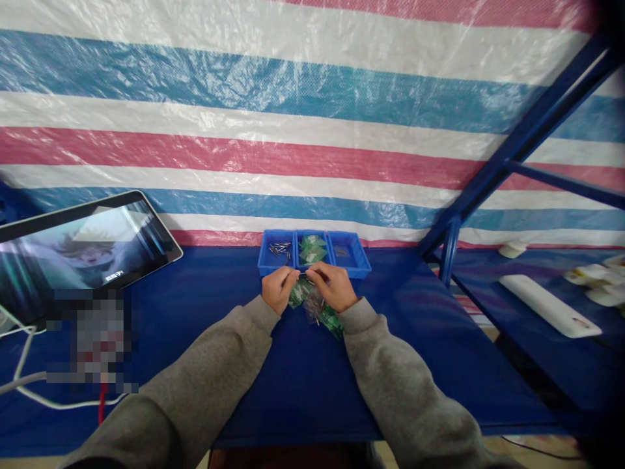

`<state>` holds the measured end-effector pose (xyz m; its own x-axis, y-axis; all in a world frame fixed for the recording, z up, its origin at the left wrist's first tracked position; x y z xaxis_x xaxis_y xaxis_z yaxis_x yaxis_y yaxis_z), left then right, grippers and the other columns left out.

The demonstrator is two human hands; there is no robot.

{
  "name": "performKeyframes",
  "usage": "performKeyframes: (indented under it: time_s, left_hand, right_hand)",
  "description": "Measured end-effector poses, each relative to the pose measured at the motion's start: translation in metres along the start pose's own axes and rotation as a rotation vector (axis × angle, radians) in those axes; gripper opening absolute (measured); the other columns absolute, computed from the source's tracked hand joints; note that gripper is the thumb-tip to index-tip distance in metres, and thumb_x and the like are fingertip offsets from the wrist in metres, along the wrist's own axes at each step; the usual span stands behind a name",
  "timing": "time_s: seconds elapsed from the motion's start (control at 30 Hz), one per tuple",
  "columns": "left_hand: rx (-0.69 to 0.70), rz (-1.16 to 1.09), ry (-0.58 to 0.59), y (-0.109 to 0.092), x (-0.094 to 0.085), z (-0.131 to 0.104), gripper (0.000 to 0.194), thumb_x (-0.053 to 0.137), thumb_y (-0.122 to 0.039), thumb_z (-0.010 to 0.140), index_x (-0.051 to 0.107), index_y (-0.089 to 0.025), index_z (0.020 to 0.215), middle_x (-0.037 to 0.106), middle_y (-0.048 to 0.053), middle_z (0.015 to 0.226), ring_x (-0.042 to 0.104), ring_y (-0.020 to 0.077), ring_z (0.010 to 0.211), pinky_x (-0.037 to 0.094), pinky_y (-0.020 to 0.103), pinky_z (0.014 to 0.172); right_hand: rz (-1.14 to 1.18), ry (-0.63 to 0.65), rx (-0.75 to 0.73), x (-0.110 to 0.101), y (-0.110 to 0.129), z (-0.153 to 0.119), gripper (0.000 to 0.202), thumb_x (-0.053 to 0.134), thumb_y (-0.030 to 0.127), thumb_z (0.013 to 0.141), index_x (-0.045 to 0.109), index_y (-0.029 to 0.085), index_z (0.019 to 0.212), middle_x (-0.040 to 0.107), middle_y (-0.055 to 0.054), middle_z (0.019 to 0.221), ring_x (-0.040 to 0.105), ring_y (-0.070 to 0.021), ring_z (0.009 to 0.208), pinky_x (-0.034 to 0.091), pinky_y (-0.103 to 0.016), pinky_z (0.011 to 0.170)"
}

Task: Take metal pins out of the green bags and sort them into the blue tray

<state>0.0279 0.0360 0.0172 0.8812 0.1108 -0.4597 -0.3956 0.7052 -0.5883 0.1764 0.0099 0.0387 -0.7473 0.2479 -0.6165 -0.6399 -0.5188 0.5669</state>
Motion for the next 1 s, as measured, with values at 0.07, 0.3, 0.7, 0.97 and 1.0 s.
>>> performKeyframes:
  time_s: [0.07,0.3,0.7,0.97,1.0]
  left_hand:
    - [0.022,-0.004,0.005,0.0,0.001,0.0,0.029,0.046,-0.035,0.091,0.061,-0.016,0.075,0.059,-0.001,0.062,0.052,0.0092,0.053,0.04,0.022,0.056]
    - [0.03,-0.044,-0.037,-0.001,0.0,0.002,0.023,0.054,-0.035,0.087,0.067,-0.017,0.082,0.068,0.003,0.077,0.06,0.0117,0.063,0.046,0.023,0.062]
    - [0.004,-0.137,-0.078,-0.003,0.0,0.004,0.017,0.054,-0.03,0.086,0.059,-0.015,0.08,0.067,0.009,0.098,0.064,0.0136,0.077,0.048,0.021,0.056]
    - [-0.065,-0.102,0.001,0.001,0.006,0.001,0.024,0.054,-0.037,0.086,0.058,-0.017,0.073,0.063,-0.002,0.06,0.057,0.0085,0.05,0.045,0.019,0.051]
    - [-0.059,-0.114,0.014,0.002,0.007,0.001,0.025,0.053,-0.037,0.087,0.059,-0.017,0.073,0.062,-0.003,0.057,0.056,0.0082,0.047,0.044,0.019,0.051]
  right_hand:
    - [-0.016,-0.02,0.004,0.0,-0.002,0.0,0.029,0.044,0.037,0.092,0.061,0.019,0.077,0.062,-0.001,0.068,0.057,-0.0138,0.063,0.038,-0.023,0.062]
    - [-0.051,0.001,0.023,0.004,-0.009,0.0,0.028,0.046,0.036,0.092,0.062,0.019,0.077,0.063,-0.001,0.067,0.056,-0.0133,0.06,0.037,-0.023,0.059]
    - [-0.149,-0.11,0.052,-0.004,-0.011,0.0,0.04,0.04,0.039,0.093,0.061,0.018,0.067,0.059,-0.002,0.057,0.052,-0.0127,0.052,0.035,-0.024,0.056]
    - [-0.146,-0.122,0.058,-0.004,-0.012,0.0,0.038,0.042,0.037,0.092,0.06,0.018,0.065,0.058,-0.001,0.055,0.051,-0.0123,0.051,0.034,-0.024,0.056]
    - [-0.145,-0.126,0.061,-0.004,-0.012,0.0,0.038,0.042,0.038,0.092,0.061,0.018,0.065,0.058,-0.001,0.056,0.051,-0.0123,0.051,0.035,-0.024,0.056]
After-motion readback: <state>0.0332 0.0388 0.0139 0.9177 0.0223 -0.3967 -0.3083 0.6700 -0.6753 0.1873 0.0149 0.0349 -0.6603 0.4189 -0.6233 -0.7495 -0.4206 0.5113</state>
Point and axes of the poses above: each hand's wrist, its own z-axis towards the middle knuckle, its own x-axis out of the palm, y = z × x, the point moved 4 cm from there along z, towards the middle knuckle
